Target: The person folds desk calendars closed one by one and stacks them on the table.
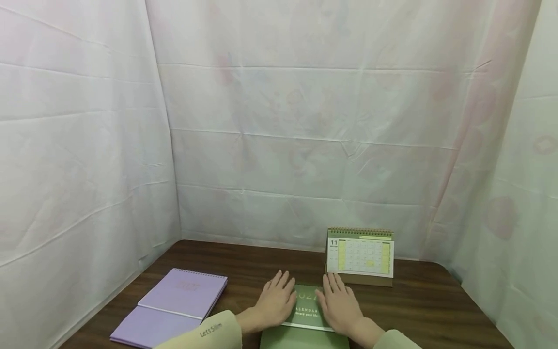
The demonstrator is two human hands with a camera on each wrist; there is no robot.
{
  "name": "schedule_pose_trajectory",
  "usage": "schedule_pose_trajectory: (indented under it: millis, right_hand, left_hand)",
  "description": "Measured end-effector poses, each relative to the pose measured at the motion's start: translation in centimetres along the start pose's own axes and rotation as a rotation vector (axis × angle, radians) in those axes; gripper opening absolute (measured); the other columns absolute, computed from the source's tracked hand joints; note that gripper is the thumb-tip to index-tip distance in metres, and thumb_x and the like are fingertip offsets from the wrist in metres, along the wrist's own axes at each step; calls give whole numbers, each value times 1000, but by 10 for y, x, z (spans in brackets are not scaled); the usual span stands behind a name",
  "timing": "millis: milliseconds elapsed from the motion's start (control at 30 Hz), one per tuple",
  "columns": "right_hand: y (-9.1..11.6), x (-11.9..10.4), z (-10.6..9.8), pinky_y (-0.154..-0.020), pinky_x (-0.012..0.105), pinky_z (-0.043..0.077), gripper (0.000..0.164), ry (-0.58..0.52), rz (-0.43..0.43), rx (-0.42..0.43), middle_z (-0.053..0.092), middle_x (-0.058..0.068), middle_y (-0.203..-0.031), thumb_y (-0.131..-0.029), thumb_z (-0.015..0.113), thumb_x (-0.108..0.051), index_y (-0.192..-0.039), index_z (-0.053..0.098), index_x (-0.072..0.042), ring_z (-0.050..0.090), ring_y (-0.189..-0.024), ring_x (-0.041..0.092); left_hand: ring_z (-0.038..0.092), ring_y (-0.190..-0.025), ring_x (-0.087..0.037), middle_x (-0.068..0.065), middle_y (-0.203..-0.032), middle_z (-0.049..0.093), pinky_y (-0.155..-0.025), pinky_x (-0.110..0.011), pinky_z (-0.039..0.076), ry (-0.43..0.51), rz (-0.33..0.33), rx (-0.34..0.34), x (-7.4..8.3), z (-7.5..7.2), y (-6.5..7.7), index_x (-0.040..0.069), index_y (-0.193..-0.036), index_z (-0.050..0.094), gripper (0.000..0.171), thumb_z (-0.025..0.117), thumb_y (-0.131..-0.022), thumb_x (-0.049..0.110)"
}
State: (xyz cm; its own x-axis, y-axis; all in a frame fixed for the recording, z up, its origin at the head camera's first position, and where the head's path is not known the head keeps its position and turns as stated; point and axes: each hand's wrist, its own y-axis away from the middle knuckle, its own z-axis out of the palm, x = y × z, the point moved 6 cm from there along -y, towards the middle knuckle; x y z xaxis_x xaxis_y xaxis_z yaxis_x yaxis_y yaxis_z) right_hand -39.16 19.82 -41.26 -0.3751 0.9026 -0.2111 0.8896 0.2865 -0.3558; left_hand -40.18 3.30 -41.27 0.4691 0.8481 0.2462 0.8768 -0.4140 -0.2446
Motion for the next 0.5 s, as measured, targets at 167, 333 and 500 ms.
schedule_pose_trajectory:
  millis: [167,333,500]
  right_hand:
    - [11,-9,12,-109,68,21,60,-111,22,-119,26,24,-156,-103,37,-40,-146,37,2,20,-146,43]
    - [17,-10,21,-110,68,19,60,-107,38,-155,26,26,-156,-103,35,-44,-145,40,-1,20,-145,44]
    - [19,-11,25,-112,67,18,60,-98,61,-161,24,28,-155,-103,34,-45,-145,41,-2,18,-145,46]
  left_hand:
    - [15,-150,-33,-15,-160,21,-117,-56,21,2,1,-116,2,19,6,14,-152,30,57,19,-104,43]
    - [13,-150,-33,-15,-161,20,-118,-57,17,17,-13,-141,1,27,13,18,-153,27,58,18,-103,47]
    - [13,-150,-33,-15,-161,19,-117,-57,17,3,-10,-145,2,29,16,18,-153,26,58,20,-104,47]
